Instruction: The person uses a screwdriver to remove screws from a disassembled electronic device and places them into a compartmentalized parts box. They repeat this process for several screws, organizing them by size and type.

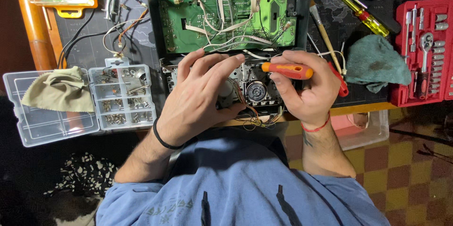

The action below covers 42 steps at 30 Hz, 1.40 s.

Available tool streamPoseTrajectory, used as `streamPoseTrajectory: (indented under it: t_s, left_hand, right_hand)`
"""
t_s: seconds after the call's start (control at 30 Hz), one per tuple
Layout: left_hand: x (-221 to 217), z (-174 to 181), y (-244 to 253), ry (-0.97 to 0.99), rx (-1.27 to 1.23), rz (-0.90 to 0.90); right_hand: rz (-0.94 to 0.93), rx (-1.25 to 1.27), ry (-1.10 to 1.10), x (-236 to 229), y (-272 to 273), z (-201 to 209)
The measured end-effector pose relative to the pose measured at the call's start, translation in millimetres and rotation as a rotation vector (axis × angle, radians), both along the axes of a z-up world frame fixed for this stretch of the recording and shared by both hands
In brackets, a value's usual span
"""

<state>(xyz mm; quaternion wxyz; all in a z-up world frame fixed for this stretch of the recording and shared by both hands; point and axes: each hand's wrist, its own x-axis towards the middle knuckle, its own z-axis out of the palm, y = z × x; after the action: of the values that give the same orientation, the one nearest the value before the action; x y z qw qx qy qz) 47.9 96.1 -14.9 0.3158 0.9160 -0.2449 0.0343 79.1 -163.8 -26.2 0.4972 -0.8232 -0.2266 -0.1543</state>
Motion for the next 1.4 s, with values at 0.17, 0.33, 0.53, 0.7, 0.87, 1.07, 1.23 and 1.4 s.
streamPoseTrajectory:
  t_s: [0.17, 0.33, 0.53, 0.7, 0.87, 1.07, 1.23, 1.4]
  left_hand:
    - [0, 1, 0, 0.006, -0.006, 0.000]
    - [0, 1, -1, 0.005, -0.001, 0.002]
    - [0, 1, -1, 0.017, 0.003, 0.005]
    - [0, 1, -1, 0.006, 0.011, 0.007]
    - [0, 3, -1, 0.015, 0.021, 0.002]
    - [1, 2, -2, 0.015, 0.013, -0.007]
    - [0, 3, -2, 0.007, 0.017, -0.014]
    - [1, 3, -3, -0.008, 0.027, -0.011]
  right_hand:
    - [0.000, -0.008, 0.028, 0, 1, 1]
    - [0.000, -0.013, 0.039, 0, 1, 0]
    - [-0.013, -0.030, 0.029, -1, 1, 0]
    - [0.009, -0.032, 0.041, -1, 1, 0]
    - [0.037, -0.158, -0.033, 2, 1, 6]
    - [0.077, -0.318, -0.106, 15, 2, 6]
    - [0.293, -0.177, -0.157, 18, 8, 31]
    - [0.358, -0.116, -0.195, 19, 10, 32]
